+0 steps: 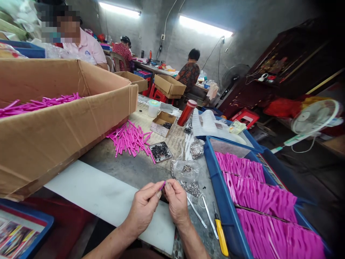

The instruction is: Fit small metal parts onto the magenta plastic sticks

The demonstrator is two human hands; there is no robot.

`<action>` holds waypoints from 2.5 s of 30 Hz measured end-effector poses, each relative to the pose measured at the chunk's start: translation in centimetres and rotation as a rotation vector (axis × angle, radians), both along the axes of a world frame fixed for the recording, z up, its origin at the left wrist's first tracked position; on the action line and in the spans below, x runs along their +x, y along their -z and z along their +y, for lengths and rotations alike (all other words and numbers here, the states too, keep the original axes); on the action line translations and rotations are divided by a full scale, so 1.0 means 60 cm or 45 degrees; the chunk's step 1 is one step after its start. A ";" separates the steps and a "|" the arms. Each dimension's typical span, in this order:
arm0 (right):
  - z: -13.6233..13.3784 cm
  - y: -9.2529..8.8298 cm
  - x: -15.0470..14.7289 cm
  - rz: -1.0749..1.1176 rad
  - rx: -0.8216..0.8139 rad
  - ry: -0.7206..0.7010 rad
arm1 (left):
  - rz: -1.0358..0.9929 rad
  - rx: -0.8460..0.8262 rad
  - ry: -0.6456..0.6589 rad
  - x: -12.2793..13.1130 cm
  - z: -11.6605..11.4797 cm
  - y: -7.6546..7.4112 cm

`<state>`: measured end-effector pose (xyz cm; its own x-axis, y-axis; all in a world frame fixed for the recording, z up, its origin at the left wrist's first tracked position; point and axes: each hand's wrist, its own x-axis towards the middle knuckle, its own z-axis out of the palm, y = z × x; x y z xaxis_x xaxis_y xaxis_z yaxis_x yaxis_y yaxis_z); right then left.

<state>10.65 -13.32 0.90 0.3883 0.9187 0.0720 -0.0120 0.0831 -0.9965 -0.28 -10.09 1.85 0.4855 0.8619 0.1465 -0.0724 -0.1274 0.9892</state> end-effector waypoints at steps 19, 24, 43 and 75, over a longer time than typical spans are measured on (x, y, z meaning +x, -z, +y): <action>0.003 -0.022 0.046 -0.461 -0.053 0.258 | -0.123 -0.300 -0.023 0.014 0.039 0.024; 0.022 -0.052 0.126 -1.153 -0.390 0.381 | -0.006 -0.229 -0.063 0.015 0.048 0.046; 0.095 -0.036 0.173 -1.761 -0.960 -0.178 | 0.140 -0.026 -0.062 0.008 0.054 0.052; 0.018 -0.066 0.119 -0.953 -0.292 0.072 | 0.121 -0.048 -0.073 0.006 0.052 0.053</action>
<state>17.78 -12.26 4.85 0.3583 0.9224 0.1441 0.6674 -0.1451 -0.7304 0.10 -6.94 -1.36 0.4454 0.8927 0.0692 0.0286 -0.0915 0.9954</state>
